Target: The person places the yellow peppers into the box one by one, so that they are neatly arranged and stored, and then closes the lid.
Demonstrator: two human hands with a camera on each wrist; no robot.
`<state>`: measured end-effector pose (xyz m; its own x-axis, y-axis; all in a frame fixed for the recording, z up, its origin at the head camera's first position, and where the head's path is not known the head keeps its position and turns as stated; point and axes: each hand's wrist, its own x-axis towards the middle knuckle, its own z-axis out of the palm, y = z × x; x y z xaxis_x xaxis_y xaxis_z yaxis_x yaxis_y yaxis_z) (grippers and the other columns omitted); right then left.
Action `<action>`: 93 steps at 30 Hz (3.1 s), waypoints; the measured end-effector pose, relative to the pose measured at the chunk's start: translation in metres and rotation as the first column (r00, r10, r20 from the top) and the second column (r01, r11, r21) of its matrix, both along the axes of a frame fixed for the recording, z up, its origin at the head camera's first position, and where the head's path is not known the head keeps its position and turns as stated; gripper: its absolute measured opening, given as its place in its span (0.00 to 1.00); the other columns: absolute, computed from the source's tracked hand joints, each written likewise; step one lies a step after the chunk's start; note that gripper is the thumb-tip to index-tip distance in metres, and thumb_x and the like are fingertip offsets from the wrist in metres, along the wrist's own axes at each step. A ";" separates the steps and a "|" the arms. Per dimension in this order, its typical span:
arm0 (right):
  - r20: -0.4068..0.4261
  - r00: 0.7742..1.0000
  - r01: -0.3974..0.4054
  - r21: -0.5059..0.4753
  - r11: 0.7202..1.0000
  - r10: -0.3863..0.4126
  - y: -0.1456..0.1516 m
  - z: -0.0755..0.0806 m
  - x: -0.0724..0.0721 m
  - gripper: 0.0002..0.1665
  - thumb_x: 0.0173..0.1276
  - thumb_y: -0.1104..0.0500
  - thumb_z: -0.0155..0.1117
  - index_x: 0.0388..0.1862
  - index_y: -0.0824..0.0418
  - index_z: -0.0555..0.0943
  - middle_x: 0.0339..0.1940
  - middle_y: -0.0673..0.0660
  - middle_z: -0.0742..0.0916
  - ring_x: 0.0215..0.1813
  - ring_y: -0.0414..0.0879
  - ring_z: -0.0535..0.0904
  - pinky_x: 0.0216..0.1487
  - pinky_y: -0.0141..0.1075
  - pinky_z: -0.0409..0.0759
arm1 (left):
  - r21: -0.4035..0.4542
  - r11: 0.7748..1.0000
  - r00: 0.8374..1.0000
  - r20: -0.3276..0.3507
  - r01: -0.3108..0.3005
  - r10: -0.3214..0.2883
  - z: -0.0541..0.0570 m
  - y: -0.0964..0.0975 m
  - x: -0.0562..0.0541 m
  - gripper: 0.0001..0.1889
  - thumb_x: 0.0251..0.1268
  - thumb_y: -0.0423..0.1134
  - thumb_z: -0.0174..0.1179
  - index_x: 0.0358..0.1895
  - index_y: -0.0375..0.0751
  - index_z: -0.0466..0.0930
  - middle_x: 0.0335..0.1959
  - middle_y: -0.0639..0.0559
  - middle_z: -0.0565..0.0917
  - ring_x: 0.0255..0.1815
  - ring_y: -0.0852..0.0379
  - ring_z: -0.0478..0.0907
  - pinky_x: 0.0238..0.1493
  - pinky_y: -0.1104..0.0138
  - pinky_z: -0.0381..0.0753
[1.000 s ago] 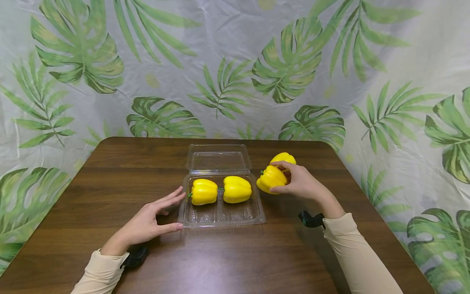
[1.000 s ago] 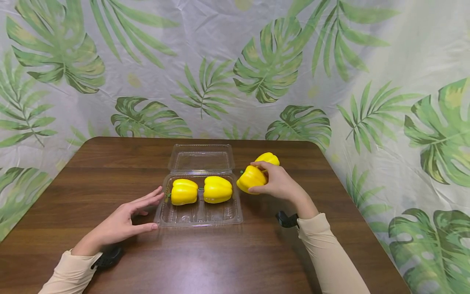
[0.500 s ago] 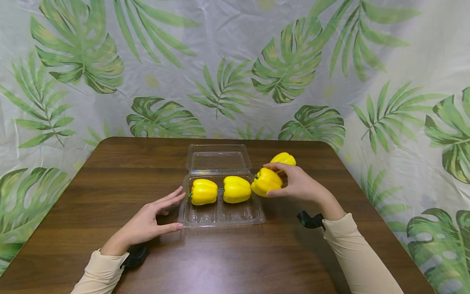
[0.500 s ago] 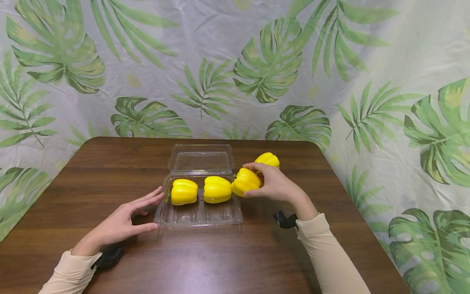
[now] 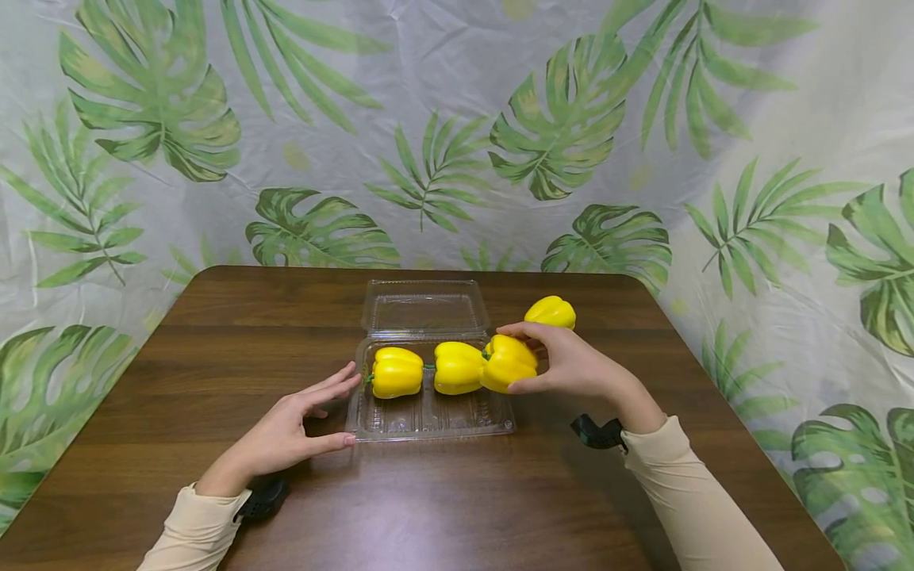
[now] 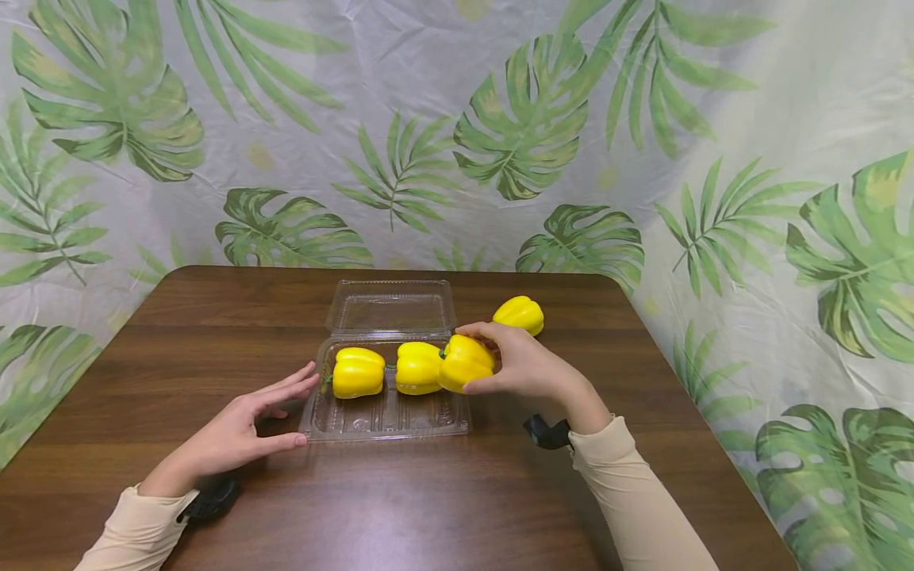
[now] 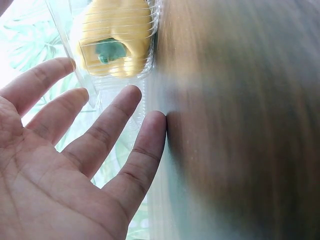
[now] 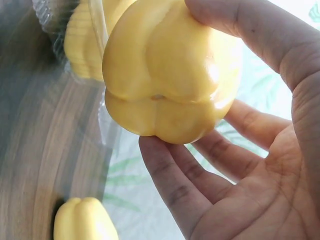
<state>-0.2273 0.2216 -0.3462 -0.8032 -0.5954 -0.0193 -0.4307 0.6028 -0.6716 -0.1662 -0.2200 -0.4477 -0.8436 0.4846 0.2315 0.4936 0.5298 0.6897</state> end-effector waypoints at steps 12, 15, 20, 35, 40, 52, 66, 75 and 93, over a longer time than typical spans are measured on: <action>-0.031 0.996 -0.080 0.020 0.997 0.080 -0.016 -0.002 0.006 0.49 0.61 0.53 0.86 0.78 0.58 0.74 0.71 0.55 0.84 0.65 0.49 0.83 0.63 0.42 0.87 | -0.004 1.000 1.000 -0.001 -0.003 0.003 0.000 0.000 0.001 0.43 0.65 0.51 0.78 0.81 0.46 0.71 0.86 0.46 0.65 0.78 0.49 0.73 0.60 0.57 0.89; -0.038 0.995 -0.091 0.022 0.996 0.091 -0.018 -0.003 0.006 0.49 0.61 0.53 0.86 0.78 0.59 0.74 0.71 0.56 0.84 0.65 0.49 0.83 0.62 0.40 0.88 | -0.003 1.000 1.000 0.000 -0.003 0.003 0.000 0.000 0.001 0.43 0.65 0.51 0.78 0.81 0.46 0.71 0.86 0.46 0.65 0.78 0.49 0.73 0.60 0.57 0.89; -0.067 0.991 -0.109 0.046 0.993 0.112 -0.021 -0.005 0.007 0.48 0.61 0.51 0.86 0.78 0.57 0.75 0.71 0.55 0.84 0.65 0.49 0.82 0.63 0.41 0.86 | 0.002 1.000 1.000 0.000 -0.001 0.001 0.000 0.000 0.000 0.43 0.65 0.51 0.78 0.81 0.45 0.71 0.86 0.46 0.65 0.79 0.49 0.73 0.60 0.57 0.89; -0.052 0.984 -0.167 0.107 0.980 0.173 -0.036 -0.008 0.011 0.48 0.61 0.49 0.86 0.78 0.55 0.75 0.74 0.54 0.82 0.69 0.50 0.80 0.71 0.51 0.81 | 0.006 1.000 1.000 -0.002 0.002 -0.002 -0.001 0.000 0.000 0.43 0.65 0.51 0.78 0.81 0.46 0.71 0.86 0.47 0.65 0.78 0.52 0.73 0.59 0.58 0.89; -0.044 0.980 -0.189 0.127 0.974 0.195 -0.038 -0.011 0.011 0.48 0.61 0.47 0.86 0.77 0.54 0.75 0.71 0.55 0.82 0.66 0.49 0.79 0.67 0.46 0.83 | 0.003 1.000 1.000 0.000 0.003 -0.003 -0.001 0.000 0.000 0.43 0.65 0.51 0.78 0.81 0.45 0.71 0.86 0.46 0.65 0.78 0.51 0.74 0.60 0.57 0.89; -0.011 0.974 -0.221 0.168 0.961 0.226 -0.046 -0.016 0.009 0.49 0.61 0.50 0.86 0.79 0.55 0.75 0.76 0.58 0.81 0.77 0.57 0.75 0.76 0.55 0.77 | 0.007 1.000 1.000 0.002 0.013 -0.013 -0.002 0.000 0.000 0.43 0.66 0.50 0.77 0.82 0.45 0.70 0.87 0.46 0.64 0.76 0.45 0.76 0.60 0.54 0.89; -0.012 0.975 -0.215 0.234 0.948 0.224 -0.050 -0.016 0.009 0.49 0.62 0.49 0.86 0.80 0.53 0.75 0.69 0.57 0.80 0.65 0.49 0.77 0.68 0.47 0.80 | -0.008 1.000 1.000 -0.001 0.003 -0.003 -0.002 0.000 -0.001 0.43 0.66 0.51 0.77 0.82 0.48 0.69 0.87 0.47 0.64 0.76 0.49 0.76 0.61 0.56 0.89; 0.010 0.974 -0.221 0.239 0.946 0.225 -0.049 -0.016 0.007 0.49 0.62 0.48 0.85 0.80 0.53 0.74 0.75 0.58 0.79 0.80 0.59 0.71 0.79 0.55 0.73 | -0.015 1.000 1.000 0.004 -0.001 0.002 -0.002 0.000 -0.001 0.43 0.66 0.52 0.77 0.83 0.49 0.69 0.87 0.48 0.64 0.77 0.47 0.76 0.61 0.56 0.89; -0.004 0.974 -0.220 0.217 0.951 0.226 -0.049 -0.021 0.005 0.38 0.65 0.54 0.83 0.73 0.55 0.80 0.57 0.54 0.81 0.51 0.44 0.76 0.58 0.45 0.84 | -0.007 1.000 1.000 -0.007 0.006 -0.006 -0.002 -0.001 -0.001 0.43 0.66 0.51 0.77 0.82 0.48 0.70 0.87 0.48 0.64 0.79 0.54 0.72 0.60 0.57 0.89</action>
